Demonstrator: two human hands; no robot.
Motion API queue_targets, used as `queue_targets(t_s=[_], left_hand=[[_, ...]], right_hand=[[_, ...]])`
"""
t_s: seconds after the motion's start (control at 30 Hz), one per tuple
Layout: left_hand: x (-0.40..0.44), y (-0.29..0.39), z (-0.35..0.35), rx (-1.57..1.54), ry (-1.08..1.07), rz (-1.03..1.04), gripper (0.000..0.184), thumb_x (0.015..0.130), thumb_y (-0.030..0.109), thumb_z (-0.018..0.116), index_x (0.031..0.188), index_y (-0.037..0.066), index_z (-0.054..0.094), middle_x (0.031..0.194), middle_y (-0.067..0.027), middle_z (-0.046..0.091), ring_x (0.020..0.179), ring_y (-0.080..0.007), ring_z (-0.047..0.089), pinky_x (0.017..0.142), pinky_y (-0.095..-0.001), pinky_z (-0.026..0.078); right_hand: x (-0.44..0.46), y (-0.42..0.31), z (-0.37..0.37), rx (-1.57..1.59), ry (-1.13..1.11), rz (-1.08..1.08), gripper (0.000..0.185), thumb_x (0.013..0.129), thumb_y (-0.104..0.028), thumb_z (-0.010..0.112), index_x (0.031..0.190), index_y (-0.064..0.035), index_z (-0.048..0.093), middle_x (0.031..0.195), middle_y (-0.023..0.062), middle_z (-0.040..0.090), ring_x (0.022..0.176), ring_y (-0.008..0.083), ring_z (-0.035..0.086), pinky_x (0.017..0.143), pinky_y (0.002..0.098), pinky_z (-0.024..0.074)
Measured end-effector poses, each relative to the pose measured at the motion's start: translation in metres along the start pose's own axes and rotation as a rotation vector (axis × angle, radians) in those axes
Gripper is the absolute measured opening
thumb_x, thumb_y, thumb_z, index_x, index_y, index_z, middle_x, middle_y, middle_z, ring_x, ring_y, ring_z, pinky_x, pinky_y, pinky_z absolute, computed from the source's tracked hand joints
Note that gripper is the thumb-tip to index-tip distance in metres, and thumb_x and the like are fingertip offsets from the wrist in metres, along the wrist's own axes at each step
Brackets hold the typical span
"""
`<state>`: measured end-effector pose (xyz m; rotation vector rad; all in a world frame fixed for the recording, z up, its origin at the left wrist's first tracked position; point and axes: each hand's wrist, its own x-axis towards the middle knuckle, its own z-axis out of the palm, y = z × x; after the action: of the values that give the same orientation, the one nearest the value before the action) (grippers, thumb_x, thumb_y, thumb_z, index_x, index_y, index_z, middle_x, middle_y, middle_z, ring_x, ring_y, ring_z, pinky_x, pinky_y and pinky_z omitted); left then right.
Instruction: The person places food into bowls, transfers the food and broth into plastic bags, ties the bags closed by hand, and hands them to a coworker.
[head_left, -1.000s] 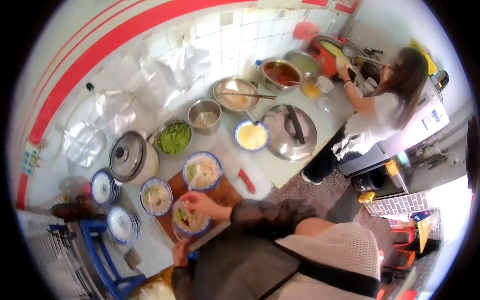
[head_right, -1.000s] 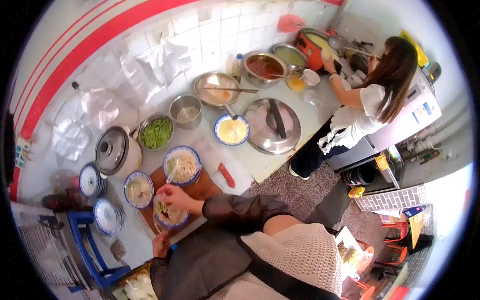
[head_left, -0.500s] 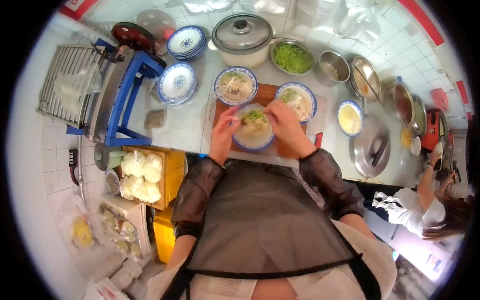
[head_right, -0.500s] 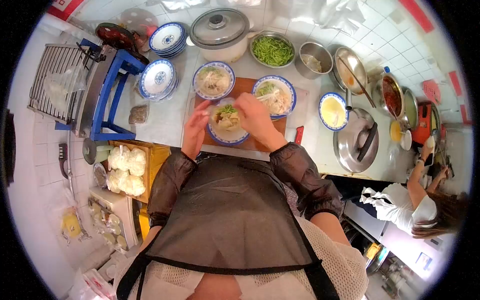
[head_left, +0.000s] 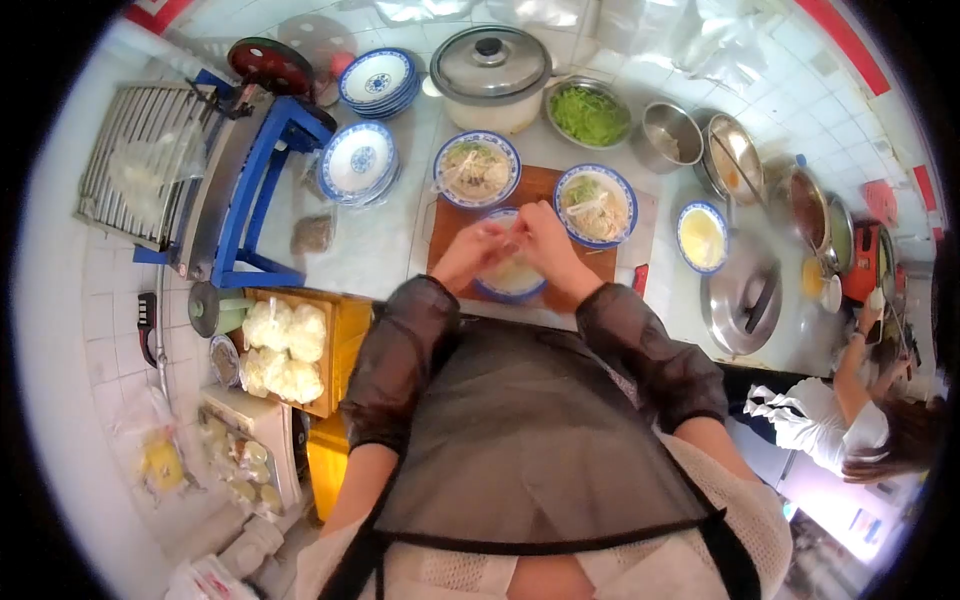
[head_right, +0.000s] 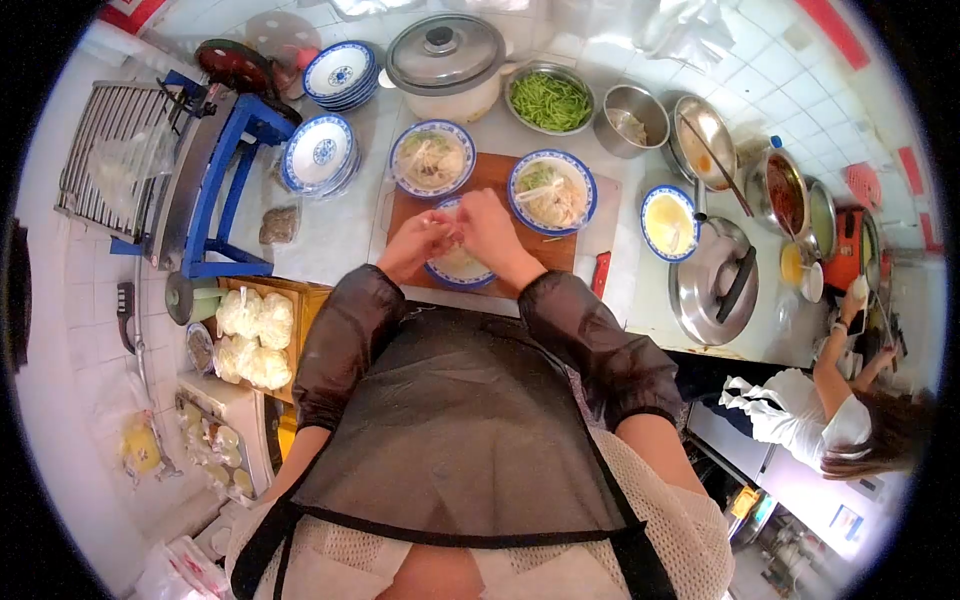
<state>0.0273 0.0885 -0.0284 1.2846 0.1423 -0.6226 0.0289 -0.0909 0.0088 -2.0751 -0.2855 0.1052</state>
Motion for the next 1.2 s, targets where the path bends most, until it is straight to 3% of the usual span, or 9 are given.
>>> queue_targets(t_s=[0.07, 0.23, 0.33, 0.6, 0.67, 0.8, 1.0, 1.1, 1.2], left_hand=[[-0.001, 0.003, -0.004, -0.040, -0.070, -0.059, 0.010, 0.091, 0.014, 0.055, 0.097, 0.006, 0.054, 0.091, 0.0007, 0.057, 0.073, -0.0079, 0.054, 0.062, -0.0237, 0.046], [-0.012, 0.018, 0.016, 1.114, 0.215, 1.128, 0.018, 0.070, -0.004, 0.063, 0.084, 0.006, 0.059, 0.086, -0.0080, 0.059, 0.077, -0.0239, 0.059, 0.065, -0.0335, 0.048], [-0.013, 0.022, 0.016, 1.061, 0.312, 1.188, 0.019, 0.069, -0.004, 0.064, 0.084, 0.006, 0.059, 0.083, -0.0117, 0.058, 0.078, -0.0311, 0.057, 0.065, -0.0366, 0.048], [-0.032, -0.032, -0.027, 1.243, 0.478, 0.708, 0.012, 0.077, 0.003, 0.064, 0.088, 0.002, 0.060, 0.082, -0.0096, 0.058, 0.074, -0.0271, 0.057, 0.065, -0.0343, 0.046], [-0.030, -0.061, -0.057, 0.832, 0.343, 0.307, 0.008, 0.084, 0.010, 0.062, 0.086, 0.003, 0.060, 0.088, -0.0072, 0.060, 0.074, -0.0208, 0.057, 0.067, -0.0308, 0.045], [-0.025, -0.019, -0.006, -0.517, 0.099, 0.114, 0.019, 0.093, 0.020, 0.053, 0.083, 0.004, 0.056, 0.090, -0.0048, 0.060, 0.076, -0.0131, 0.054, 0.070, -0.0260, 0.044], [-0.003, -0.045, 0.002, 0.116, 0.234, 0.122, 0.019, 0.089, 0.018, 0.059, 0.095, 0.001, 0.059, 0.088, -0.0032, 0.061, 0.080, -0.0106, 0.054, 0.073, -0.0245, 0.044], [0.005, -0.027, 0.007, 0.471, 0.145, 0.335, 0.025, 0.086, 0.016, 0.060, 0.102, -0.003, 0.062, 0.090, -0.0090, 0.066, 0.079, -0.0149, 0.059, 0.073, -0.0293, 0.048], [0.009, -0.040, -0.012, 0.576, 0.127, 0.268, 0.025, 0.088, 0.015, 0.059, 0.104, -0.003, 0.064, 0.089, -0.0064, 0.066, 0.079, -0.0117, 0.058, 0.071, -0.0282, 0.048]], right_hand=[[-0.007, -0.004, -0.003, -0.116, -0.022, -0.468, 0.015, 0.073, -0.006, 0.065, 0.076, -0.0021, 0.051, 0.084, 0.0127, 0.057, 0.081, 0.0333, 0.049, 0.070, 0.0424, 0.0406], [0.014, 0.010, 0.000, 0.513, -0.262, -0.065, 0.030, 0.087, -0.005, 0.053, 0.117, -0.0062, 0.056, 0.101, 0.0162, 0.060, 0.089, 0.0285, 0.058, 0.082, 0.0333, 0.0455], [0.014, 0.002, -0.012, 0.164, -0.349, -0.127, 0.028, 0.086, -0.008, 0.054, 0.114, -0.0067, 0.057, 0.100, 0.0166, 0.060, 0.089, 0.0305, 0.058, 0.078, 0.0346, 0.0461], [-0.005, 0.058, -0.005, -0.418, 0.011, -0.362, 0.012, 0.086, -0.013, 0.058, 0.083, -0.0022, 0.055, 0.088, 0.0140, 0.062, 0.076, 0.0289, 0.059, 0.069, 0.0359, 0.0476], [-0.006, 0.086, 0.002, 0.346, -0.081, 0.409, 0.012, 0.089, -0.014, 0.055, 0.085, -0.0027, 0.055, 0.087, 0.0085, 0.062, 0.071, 0.0190, 0.058, 0.066, 0.0322, 0.0479], [-0.012, 0.038, 0.027, 1.282, 0.004, 0.478, 0.010, 0.090, -0.011, 0.053, 0.084, -0.0023, 0.053, 0.079, 0.0045, 0.058, 0.065, 0.0110, 0.053, 0.059, 0.0257, 0.0456], [-0.005, 0.026, 0.023, 0.249, -0.029, 0.004, 0.018, 0.091, -0.019, 0.052, 0.089, -0.0015, 0.056, 0.074, 0.0098, 0.058, 0.070, 0.0183, 0.058, 0.061, 0.0340, 0.0460], [0.011, 0.007, 0.008, 0.850, -0.232, 0.285, 0.016, 0.085, -0.011, 0.057, 0.098, -0.0022, 0.062, 0.086, 0.0048, 0.063, 0.080, 0.0151, 0.060, 0.071, 0.0287, 0.0494], [0.008, 0.021, 0.003, -0.050, -0.231, -0.411, 0.028, 0.067, -0.016, 0.067, 0.094, -0.0077, 0.066, 0.096, 0.0157, 0.064, 0.092, 0.0305, 0.059, 0.079, 0.0391, 0.0470]])
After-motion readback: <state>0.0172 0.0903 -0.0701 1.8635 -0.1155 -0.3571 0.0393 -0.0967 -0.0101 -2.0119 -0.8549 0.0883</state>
